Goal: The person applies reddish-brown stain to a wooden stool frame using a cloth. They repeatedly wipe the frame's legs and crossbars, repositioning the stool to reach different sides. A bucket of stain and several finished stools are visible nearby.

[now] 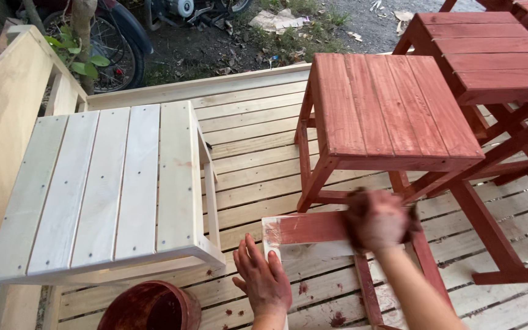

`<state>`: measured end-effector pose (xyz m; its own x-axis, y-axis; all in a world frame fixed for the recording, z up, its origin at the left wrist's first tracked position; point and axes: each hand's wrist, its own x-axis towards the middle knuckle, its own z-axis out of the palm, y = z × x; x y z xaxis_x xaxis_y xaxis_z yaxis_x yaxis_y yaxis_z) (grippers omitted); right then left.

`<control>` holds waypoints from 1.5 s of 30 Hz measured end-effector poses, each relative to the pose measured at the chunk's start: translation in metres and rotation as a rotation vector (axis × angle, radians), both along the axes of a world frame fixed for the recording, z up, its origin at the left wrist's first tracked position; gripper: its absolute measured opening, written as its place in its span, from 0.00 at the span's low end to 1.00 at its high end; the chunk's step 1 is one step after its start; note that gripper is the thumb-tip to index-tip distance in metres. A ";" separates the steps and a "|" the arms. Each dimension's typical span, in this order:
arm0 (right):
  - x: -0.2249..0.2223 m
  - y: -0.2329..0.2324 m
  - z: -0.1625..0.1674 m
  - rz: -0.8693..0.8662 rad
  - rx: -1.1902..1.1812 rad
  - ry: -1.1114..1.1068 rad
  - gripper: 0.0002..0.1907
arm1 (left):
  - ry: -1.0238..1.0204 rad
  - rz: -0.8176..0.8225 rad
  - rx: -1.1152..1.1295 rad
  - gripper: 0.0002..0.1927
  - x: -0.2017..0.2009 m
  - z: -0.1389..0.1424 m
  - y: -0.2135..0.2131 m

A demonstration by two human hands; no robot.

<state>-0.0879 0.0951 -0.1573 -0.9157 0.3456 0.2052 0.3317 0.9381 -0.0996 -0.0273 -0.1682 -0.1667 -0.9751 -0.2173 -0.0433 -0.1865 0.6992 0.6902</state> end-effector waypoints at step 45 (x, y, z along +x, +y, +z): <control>-0.077 -0.171 0.018 0.412 -0.114 0.038 0.22 | -0.176 -0.042 -0.026 0.41 -0.009 0.009 -0.004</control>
<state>-0.1651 -0.0757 -0.1396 -0.9745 -0.0248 0.2231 -0.0742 0.9737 -0.2156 -0.0362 -0.1720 -0.1580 -0.9612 -0.1803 -0.2088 -0.2732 0.7261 0.6309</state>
